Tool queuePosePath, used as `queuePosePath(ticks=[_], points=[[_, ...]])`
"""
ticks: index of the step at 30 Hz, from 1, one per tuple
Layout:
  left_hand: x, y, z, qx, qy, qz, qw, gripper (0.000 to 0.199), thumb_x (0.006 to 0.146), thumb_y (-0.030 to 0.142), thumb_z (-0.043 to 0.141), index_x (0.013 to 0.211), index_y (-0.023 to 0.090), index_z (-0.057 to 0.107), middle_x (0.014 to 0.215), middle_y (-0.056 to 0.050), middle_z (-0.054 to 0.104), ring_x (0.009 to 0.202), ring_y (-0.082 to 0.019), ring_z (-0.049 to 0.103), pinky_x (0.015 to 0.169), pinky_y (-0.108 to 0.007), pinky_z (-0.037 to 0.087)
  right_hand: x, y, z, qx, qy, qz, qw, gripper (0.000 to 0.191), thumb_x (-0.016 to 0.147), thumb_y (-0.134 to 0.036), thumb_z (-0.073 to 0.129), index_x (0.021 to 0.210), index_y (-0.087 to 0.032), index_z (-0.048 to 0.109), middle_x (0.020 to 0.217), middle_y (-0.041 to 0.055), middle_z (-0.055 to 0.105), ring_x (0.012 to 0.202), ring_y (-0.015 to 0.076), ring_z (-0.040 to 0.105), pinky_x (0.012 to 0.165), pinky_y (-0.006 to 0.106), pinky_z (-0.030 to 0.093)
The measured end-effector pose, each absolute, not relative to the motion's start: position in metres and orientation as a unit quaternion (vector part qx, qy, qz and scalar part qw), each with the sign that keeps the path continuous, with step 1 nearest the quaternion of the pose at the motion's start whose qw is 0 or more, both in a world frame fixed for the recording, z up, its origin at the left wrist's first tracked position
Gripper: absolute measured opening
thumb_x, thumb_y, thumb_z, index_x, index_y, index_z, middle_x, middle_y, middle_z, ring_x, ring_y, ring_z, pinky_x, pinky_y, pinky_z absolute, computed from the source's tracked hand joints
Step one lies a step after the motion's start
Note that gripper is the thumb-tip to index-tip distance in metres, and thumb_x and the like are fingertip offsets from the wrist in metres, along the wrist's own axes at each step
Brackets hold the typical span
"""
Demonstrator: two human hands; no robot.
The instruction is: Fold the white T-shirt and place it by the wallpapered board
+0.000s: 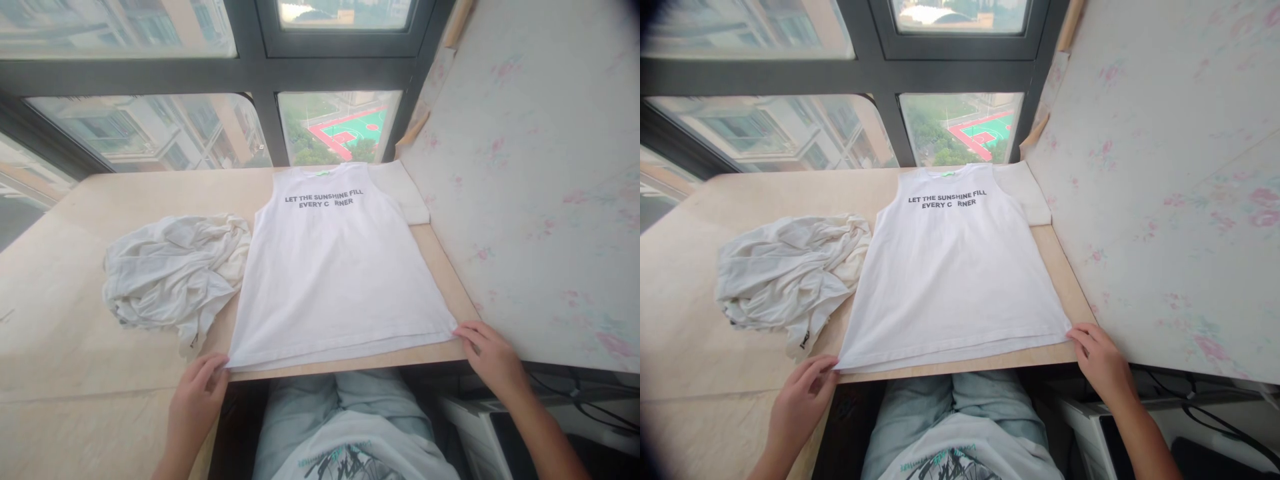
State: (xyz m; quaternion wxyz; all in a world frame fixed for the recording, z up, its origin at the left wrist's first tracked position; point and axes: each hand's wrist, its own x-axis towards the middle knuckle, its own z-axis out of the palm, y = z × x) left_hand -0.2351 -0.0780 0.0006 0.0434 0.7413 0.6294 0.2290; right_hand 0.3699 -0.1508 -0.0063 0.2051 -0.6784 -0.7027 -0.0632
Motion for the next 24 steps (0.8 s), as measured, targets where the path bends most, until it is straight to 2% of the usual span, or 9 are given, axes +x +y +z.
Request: queuePosePath(ticks=[4,7,9,12,14,16,20,24], points=[[-0.241,-0.072,0.012,0.765,0.628,0.143,0.013,0.022,0.084,0.026,0.048,0.093,0.022,0.069,0.104,-0.006,0.070,0.092,-0.023,0.067,0.081,-0.034,0.055,0.374,-0.126,0.002,-0.687,-0.691,-0.010,0.226,0.023,0.088,-0.019,0.049,0.085,-0.022,0.071,0.100,0.0040,0.071,0.093,0.0192,0.067,0.086,0.033,0.055],[-0.217,-0.053,0.029,0.756,0.645,0.109,-0.034,0.027,0.081,0.019,0.045,0.092,0.023,0.068,0.109,-0.006,0.071,0.095,-0.026,0.067,0.082,-0.038,0.054,0.362,-0.072,0.019,-0.692,-0.661,0.009,0.289,0.027,0.093,-0.024,0.044,0.099,-0.021,0.071,0.109,0.0056,0.071,0.103,0.0209,0.067,0.094,0.037,0.054],[-0.177,-0.032,0.038,0.767,0.627,0.133,-0.012,0.032,0.084,0.016,0.042,0.104,0.021,0.067,0.118,-0.008,0.069,0.105,-0.025,0.066,0.090,-0.038,0.054,0.340,-0.026,0.024,-0.667,-0.677,0.041,0.310,0.033,0.097,-0.028,0.040,0.111,-0.021,0.069,0.120,0.0078,0.068,0.113,0.0222,0.064,0.102,0.042,0.050],[-0.097,0.013,0.040,0.823,0.547,0.143,0.060,0.039,0.094,0.021,0.041,0.127,0.019,0.060,0.140,-0.010,0.058,0.130,-0.025,0.054,0.108,-0.042,0.045,0.287,0.040,0.016,-0.624,-0.729,0.059,0.274,0.041,0.100,-0.033,0.035,0.127,-0.020,0.062,0.140,0.0105,0.057,0.131,0.0245,0.052,0.113,0.047,0.042],[-0.052,0.045,0.034,0.831,0.538,0.125,0.060,0.045,0.098,0.030,0.041,0.141,0.021,0.052,0.153,-0.011,0.046,0.142,-0.031,0.040,0.115,-0.052,0.037,0.254,0.070,0.005,-0.607,-0.761,0.053,0.224,0.045,0.101,-0.036,0.036,0.136,-0.019,0.057,0.151,0.0121,0.046,0.142,0.0273,0.041,0.116,0.049,0.037],[-0.032,0.068,0.023,0.836,0.538,0.097,0.046,0.052,0.099,0.040,0.043,0.148,0.023,0.044,0.160,-0.012,0.035,0.147,-0.036,0.031,0.117,-0.060,0.030,0.239,0.083,-0.008,-0.596,-0.784,0.043,0.169,0.048,0.101,-0.040,0.038,0.143,-0.021,0.051,0.156,0.0115,0.038,0.146,0.0301,0.034,0.117,0.053,0.032],[-0.065,0.080,0.003,0.849,0.526,0.054,0.008,0.063,0.098,0.050,0.044,0.154,0.024,0.035,0.163,-0.012,0.028,0.150,-0.037,0.024,0.120,-0.060,0.022,0.281,0.068,-0.030,-0.599,-0.790,0.003,0.130,0.051,0.100,-0.045,0.041,0.147,-0.024,0.046,0.158,0.0106,0.036,0.146,0.0318,0.033,0.117,0.057,0.029],[-0.105,0.075,0.004,0.828,0.559,0.040,-0.005,0.063,0.097,0.050,0.044,0.152,0.019,0.039,0.161,-0.015,0.032,0.149,-0.038,0.027,0.118,-0.060,0.025,0.335,0.047,-0.034,-0.644,-0.747,-0.036,0.163,0.052,0.099,-0.046,0.042,0.142,-0.018,0.050,0.152,0.0140,0.045,0.141,0.0322,0.040,0.113,0.054,0.036]])
